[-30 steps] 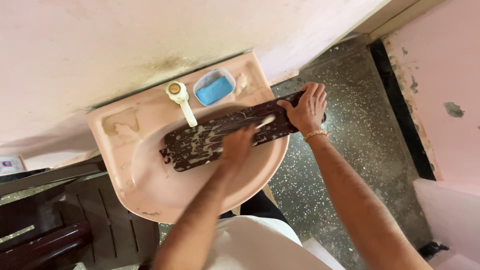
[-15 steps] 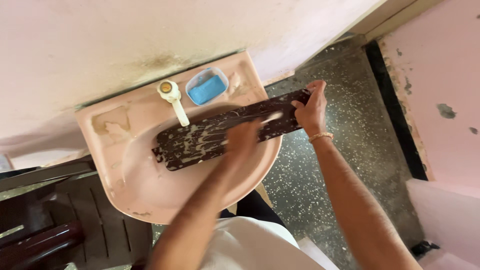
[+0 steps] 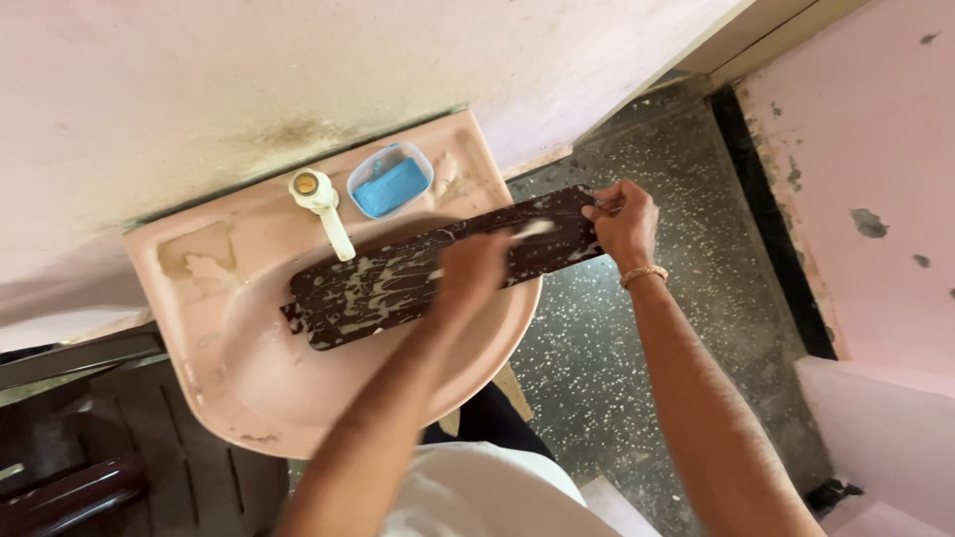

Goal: The person scrubs a dark brown plastic chair slat with a toothbrush and soap in a pink sink, then rinses it under running water. The person flips the slat to clean both sides and rinses it thoroughly before lifting it out of the sink.

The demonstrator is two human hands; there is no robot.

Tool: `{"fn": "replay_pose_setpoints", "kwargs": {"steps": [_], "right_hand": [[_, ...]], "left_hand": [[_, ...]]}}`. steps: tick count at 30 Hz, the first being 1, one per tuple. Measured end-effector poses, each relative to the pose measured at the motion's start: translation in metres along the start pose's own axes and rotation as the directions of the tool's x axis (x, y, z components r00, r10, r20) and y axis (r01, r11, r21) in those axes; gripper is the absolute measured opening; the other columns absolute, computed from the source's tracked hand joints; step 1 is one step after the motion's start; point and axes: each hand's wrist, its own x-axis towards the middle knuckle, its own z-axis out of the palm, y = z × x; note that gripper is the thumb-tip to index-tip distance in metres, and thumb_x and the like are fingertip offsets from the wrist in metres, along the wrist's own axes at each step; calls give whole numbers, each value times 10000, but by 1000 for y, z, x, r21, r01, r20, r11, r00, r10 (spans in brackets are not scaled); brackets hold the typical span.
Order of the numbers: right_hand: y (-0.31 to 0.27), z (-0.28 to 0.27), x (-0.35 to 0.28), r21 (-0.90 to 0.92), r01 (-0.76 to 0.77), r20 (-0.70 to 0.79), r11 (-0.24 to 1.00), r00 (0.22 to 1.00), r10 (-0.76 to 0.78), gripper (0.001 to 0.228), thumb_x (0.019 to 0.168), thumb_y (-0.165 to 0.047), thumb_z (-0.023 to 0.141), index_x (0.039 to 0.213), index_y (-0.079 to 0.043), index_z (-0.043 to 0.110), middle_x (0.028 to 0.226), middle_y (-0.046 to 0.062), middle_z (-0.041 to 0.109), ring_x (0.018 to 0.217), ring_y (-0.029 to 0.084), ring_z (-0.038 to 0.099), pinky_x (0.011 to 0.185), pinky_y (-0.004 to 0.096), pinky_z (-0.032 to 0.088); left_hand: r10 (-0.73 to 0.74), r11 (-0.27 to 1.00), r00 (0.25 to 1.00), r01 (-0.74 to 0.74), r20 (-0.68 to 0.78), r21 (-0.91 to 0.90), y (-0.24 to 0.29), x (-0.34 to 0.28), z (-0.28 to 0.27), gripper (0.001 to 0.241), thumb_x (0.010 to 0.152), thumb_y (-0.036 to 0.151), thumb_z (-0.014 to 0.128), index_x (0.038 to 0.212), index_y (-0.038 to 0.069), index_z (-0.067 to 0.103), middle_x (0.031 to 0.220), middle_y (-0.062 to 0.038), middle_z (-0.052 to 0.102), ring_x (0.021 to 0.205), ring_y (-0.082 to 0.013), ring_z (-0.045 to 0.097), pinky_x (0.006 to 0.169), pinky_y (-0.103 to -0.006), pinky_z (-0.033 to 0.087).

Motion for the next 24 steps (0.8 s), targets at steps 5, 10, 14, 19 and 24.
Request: {"fn": "replay_pose_setpoints", "kwargs": {"steps": [5,10,14,19,24], "right_hand": [[14,7,6,87,37,86,995,995,-45,140,818,30,811,928,-31,749,883,82,779,792,136,737,719,288,613],[24,9,14,90,81,37,993,996,-85,144,812,23,826,920,-26,744,853,86,770,769,131,718,692,298,576],[22,6,12,86,67,44,994,997,-71,134,821,24,821,911,-18,731,831,87,761,743,132,691,663,303,554],[14,3,13,55,63,46,996,997,-66,144,806,31,824,908,-26,740,798,75,748,713,116,676,657,287,543],[16,4,12,97,102,27,990,994,-105,133,815,34,818,902,-6,726,811,94,754,725,122,677,660,300,538]], "left_hand": [[-28,999,996,24,85,39,19,0,-7,211,1041,173,482,1058,160,692,735,-107,707,685,-285,723,613,-496,533],[-33,999,999,34,-17,22,-38,-34,-40,251,894,77,580,1070,191,718,792,-123,735,713,-327,741,612,-515,554],[-32,999,996,33,-77,8,3,6,0,135,966,140,605,1013,193,720,746,-113,728,692,-334,728,599,-534,528],[11,999,997,-6,-81,54,35,31,4,113,961,129,603,994,166,705,767,-87,716,726,-289,734,620,-500,544],[-93,993,992,98,-82,63,-10,-7,-37,198,948,113,573,1042,182,733,801,-117,737,752,-325,730,672,-529,541]]}}
